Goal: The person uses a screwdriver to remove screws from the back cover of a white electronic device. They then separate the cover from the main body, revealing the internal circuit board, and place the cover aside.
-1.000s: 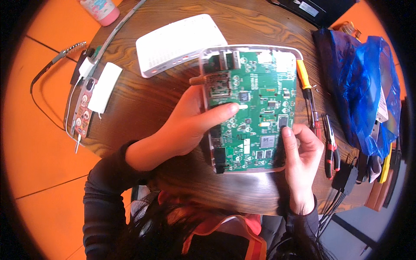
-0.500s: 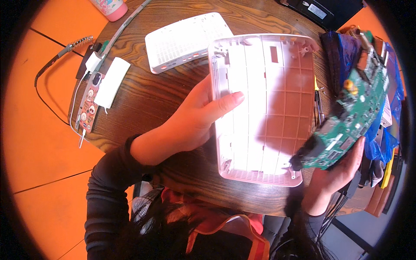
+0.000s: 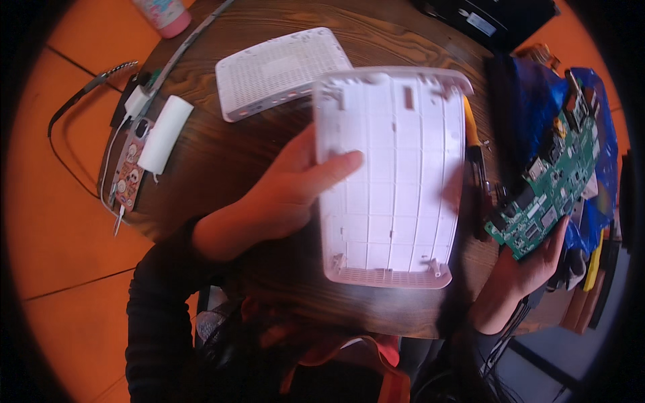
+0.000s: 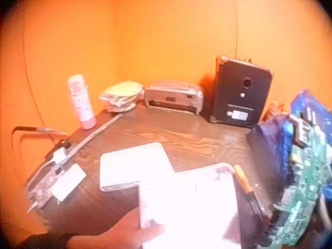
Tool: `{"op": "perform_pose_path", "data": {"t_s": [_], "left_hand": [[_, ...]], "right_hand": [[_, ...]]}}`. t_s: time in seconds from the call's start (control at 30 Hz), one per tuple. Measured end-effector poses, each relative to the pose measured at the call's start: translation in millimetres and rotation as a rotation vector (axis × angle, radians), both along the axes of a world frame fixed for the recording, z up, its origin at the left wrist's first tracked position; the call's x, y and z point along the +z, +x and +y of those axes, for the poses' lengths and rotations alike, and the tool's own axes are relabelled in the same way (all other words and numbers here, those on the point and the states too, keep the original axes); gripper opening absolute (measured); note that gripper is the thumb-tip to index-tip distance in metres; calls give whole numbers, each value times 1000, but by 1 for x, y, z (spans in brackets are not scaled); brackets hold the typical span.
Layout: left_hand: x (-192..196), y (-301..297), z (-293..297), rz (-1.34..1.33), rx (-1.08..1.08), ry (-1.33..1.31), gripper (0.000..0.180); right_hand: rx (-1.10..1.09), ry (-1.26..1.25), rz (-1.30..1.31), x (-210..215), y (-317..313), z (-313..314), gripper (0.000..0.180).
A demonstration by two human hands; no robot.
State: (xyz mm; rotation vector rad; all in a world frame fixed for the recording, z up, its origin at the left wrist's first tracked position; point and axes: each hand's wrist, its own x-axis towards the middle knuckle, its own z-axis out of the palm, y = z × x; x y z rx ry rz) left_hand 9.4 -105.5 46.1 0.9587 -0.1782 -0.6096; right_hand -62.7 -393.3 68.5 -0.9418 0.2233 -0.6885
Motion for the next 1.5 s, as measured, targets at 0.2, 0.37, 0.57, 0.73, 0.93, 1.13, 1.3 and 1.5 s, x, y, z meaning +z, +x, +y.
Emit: {"op": "perform_pose_path", "data": {"t_s": [0.2,0.37,0.57,0.73,0.93,1.13,1.3,1.5], "left_hand": [[-4,-1,-8,73,-79,85,47],[-8,-2,-9,21,-86,111,46],[-11,2,-8,-242,37,498,39],[-6,12,0,-526,125,1020,33],[-15,23,4,-853,434,1276,22],[-23,58,37,-1578,963,1547,22],[-13,45,55,-1379,591,1403,16],[68,-59,73,-1361,158,1287,11]], "right_hand": [[21,-28,-2,-8,-1,-5,36],[40,-42,-6,-11,0,-10,34],[94,-54,-32,-12,0,-14,33],[196,-7,-60,-12,3,-10,34],[259,33,-7,-8,9,0,34],[109,124,14,3,12,6,31],[-56,143,-8,4,19,5,34],[-69,143,-53,5,21,0,34]]}}
